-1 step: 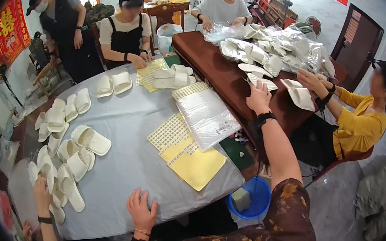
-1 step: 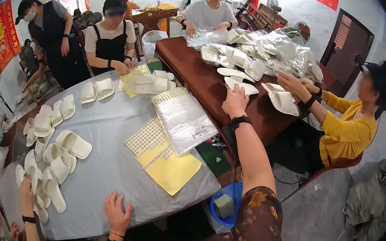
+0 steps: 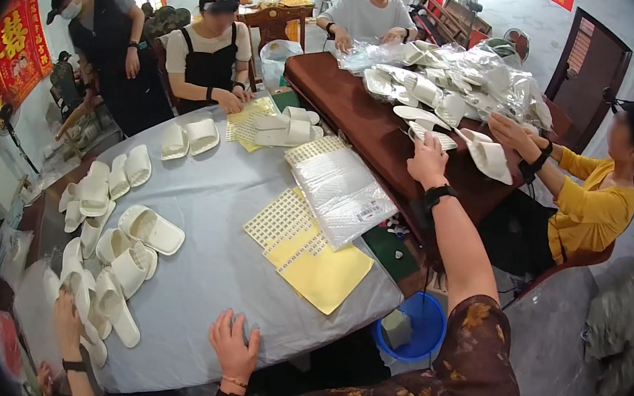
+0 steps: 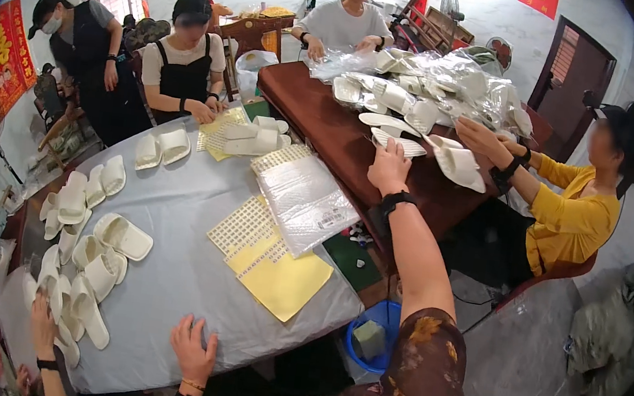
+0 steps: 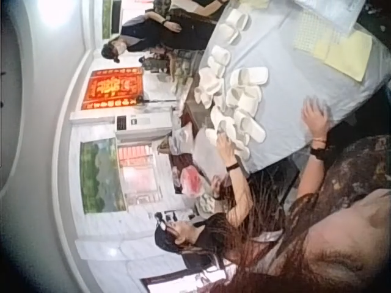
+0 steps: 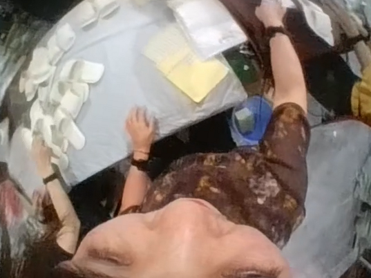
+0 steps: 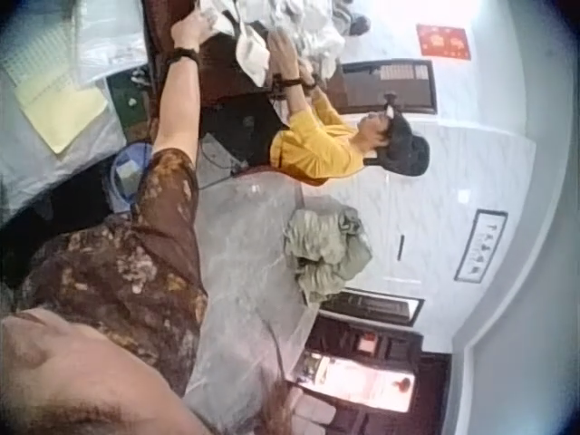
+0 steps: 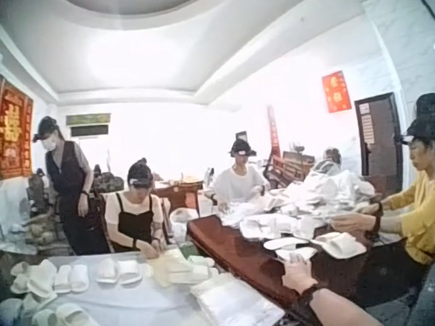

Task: Applying size or quality labels to the inside of white slippers.

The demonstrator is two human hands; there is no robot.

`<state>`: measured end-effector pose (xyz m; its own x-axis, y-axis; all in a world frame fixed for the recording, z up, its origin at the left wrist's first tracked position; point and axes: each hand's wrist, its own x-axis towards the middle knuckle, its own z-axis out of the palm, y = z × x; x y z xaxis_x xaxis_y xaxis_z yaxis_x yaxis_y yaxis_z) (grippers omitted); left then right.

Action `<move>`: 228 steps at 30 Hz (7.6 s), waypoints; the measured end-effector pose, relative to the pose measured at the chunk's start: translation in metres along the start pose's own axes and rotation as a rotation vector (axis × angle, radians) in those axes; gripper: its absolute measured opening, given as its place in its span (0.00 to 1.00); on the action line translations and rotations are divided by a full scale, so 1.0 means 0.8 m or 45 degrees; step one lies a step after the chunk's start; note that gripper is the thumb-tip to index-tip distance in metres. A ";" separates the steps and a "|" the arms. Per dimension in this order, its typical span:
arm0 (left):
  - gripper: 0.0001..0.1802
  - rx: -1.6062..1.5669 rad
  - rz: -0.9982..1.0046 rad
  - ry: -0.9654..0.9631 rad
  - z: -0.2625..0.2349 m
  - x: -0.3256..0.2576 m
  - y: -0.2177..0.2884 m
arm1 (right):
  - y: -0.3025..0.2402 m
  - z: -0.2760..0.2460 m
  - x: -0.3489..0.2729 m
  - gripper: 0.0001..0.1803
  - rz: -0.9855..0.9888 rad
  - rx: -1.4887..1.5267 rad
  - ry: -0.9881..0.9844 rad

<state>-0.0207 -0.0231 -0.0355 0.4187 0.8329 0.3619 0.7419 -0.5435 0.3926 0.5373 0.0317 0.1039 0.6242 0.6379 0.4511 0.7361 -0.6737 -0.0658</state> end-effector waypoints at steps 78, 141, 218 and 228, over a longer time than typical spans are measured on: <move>0.42 -0.042 -0.455 0.280 -0.032 0.001 -0.021 | -0.312 0.005 -0.316 0.20 -0.694 1.046 -0.757; 0.30 -0.105 0.189 -0.035 -0.019 0.031 0.000 | -0.252 0.016 -0.241 0.09 -0.588 0.899 -0.707; 0.19 -0.146 0.317 0.026 -0.017 0.031 -0.002 | -0.302 0.075 -0.217 0.14 -0.513 1.265 -0.959; 0.26 -0.167 0.286 0.008 -0.018 0.033 -0.005 | -0.280 -0.044 -0.297 0.09 -0.107 1.440 -1.971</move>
<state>-0.0199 -0.0004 -0.0153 0.5618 0.6892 0.4577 0.5562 -0.7241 0.4078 0.2147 0.0179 0.0430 -0.2322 0.8069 -0.5431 0.1769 -0.5140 -0.8393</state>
